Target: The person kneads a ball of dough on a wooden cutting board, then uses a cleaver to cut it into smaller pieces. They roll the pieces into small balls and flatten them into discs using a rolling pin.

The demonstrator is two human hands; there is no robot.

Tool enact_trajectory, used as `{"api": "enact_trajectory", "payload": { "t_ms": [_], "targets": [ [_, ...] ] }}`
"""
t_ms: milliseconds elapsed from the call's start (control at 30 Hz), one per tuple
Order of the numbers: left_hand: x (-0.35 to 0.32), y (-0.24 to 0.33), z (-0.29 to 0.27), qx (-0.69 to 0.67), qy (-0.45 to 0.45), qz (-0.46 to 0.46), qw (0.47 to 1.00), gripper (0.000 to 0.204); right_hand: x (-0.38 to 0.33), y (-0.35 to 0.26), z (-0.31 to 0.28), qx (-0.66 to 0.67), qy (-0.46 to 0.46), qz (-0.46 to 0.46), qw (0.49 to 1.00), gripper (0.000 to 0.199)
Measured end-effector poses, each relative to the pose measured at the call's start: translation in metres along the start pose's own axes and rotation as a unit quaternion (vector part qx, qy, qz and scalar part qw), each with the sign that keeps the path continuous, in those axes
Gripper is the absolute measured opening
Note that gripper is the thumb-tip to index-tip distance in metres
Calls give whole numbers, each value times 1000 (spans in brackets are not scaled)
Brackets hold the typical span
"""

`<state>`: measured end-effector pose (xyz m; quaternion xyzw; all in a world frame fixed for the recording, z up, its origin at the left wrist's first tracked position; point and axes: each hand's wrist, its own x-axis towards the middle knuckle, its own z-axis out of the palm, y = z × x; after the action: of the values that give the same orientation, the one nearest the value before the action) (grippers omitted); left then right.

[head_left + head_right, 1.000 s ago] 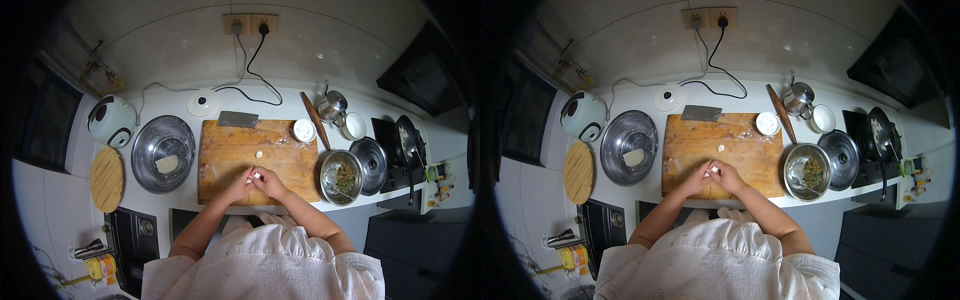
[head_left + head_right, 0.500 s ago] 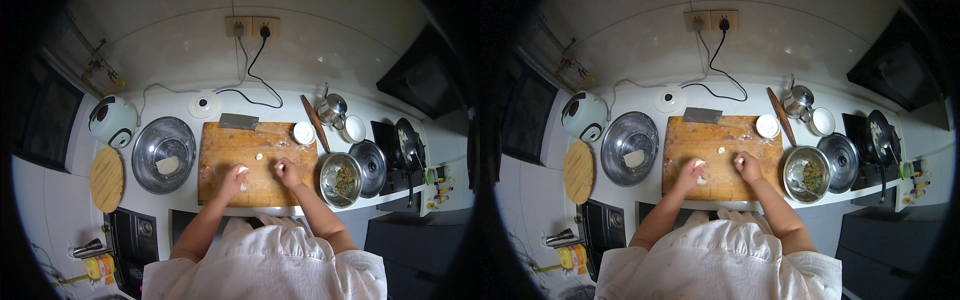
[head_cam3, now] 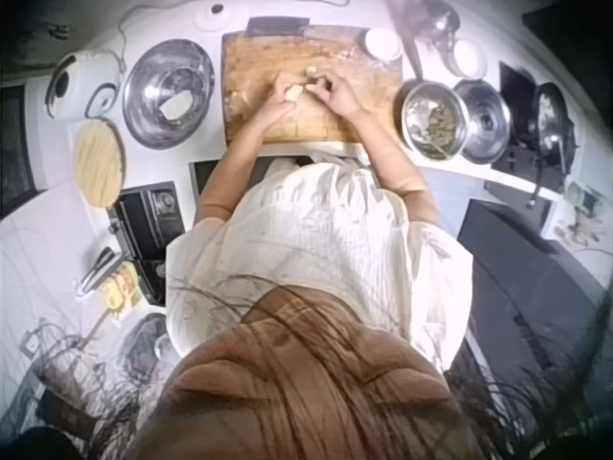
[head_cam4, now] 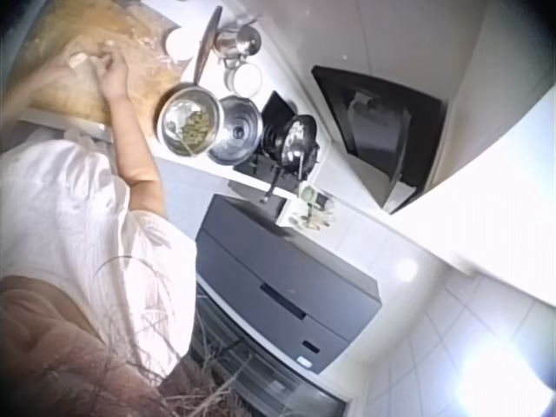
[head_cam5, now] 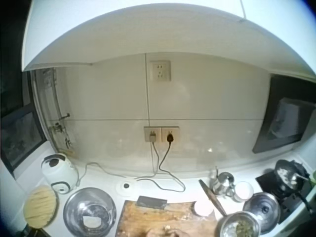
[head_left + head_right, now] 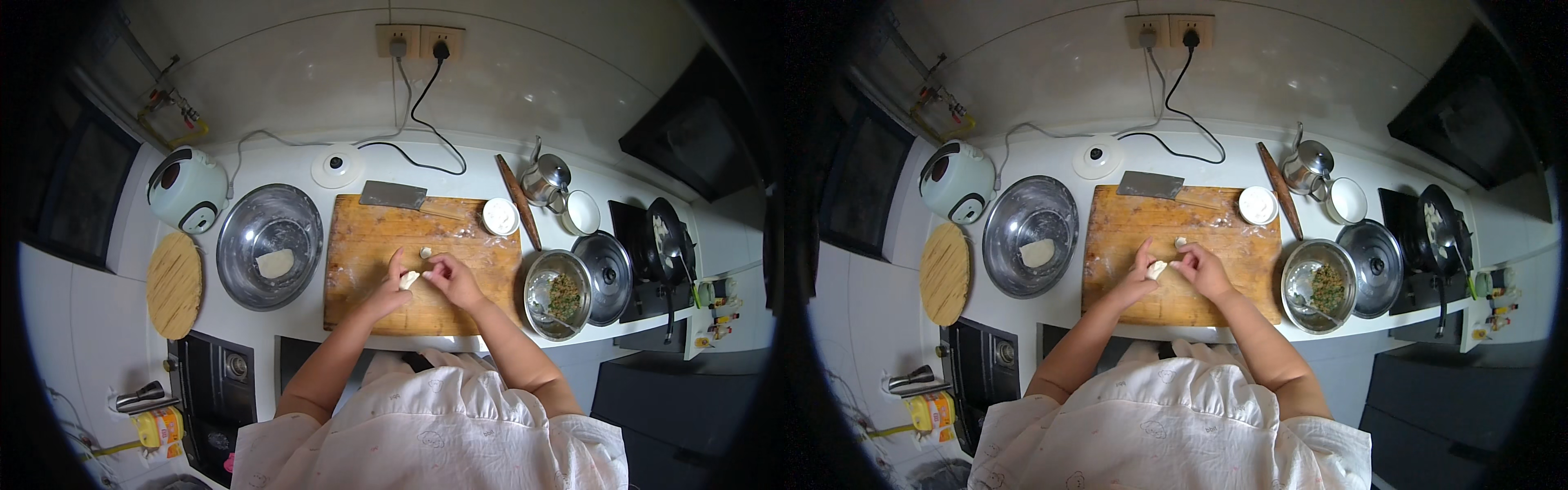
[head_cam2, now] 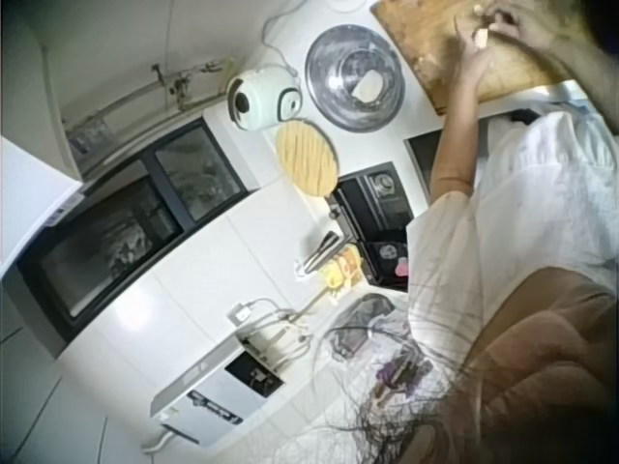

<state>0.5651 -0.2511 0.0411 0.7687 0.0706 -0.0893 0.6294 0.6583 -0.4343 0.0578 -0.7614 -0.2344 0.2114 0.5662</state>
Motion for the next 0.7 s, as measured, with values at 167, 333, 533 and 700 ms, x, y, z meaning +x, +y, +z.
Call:
{"api": "enact_trajectory", "payload": {
  "t_ms": [167, 333, 533, 700],
  "targets": [
    [-5, 14, 7, 1, -28, 26, 999, 106, -4, -28, 20, 9, -117, -5, 993, 29],
    [-7, 25, 4, 38, -35, 28, 998, 106, -6, -24, 22, 29, -142, 0, 990, 23],
    [-1, -6, 10, 27, -8, 79, 997, 74, -10, -27, 27, -28, -69, -11, 997, 18],
    [-2, -13, 17, 50, -23, -14, 998, 38, -17, -14, 32, -91, -30, -30, 995, 18]
  ]
}}
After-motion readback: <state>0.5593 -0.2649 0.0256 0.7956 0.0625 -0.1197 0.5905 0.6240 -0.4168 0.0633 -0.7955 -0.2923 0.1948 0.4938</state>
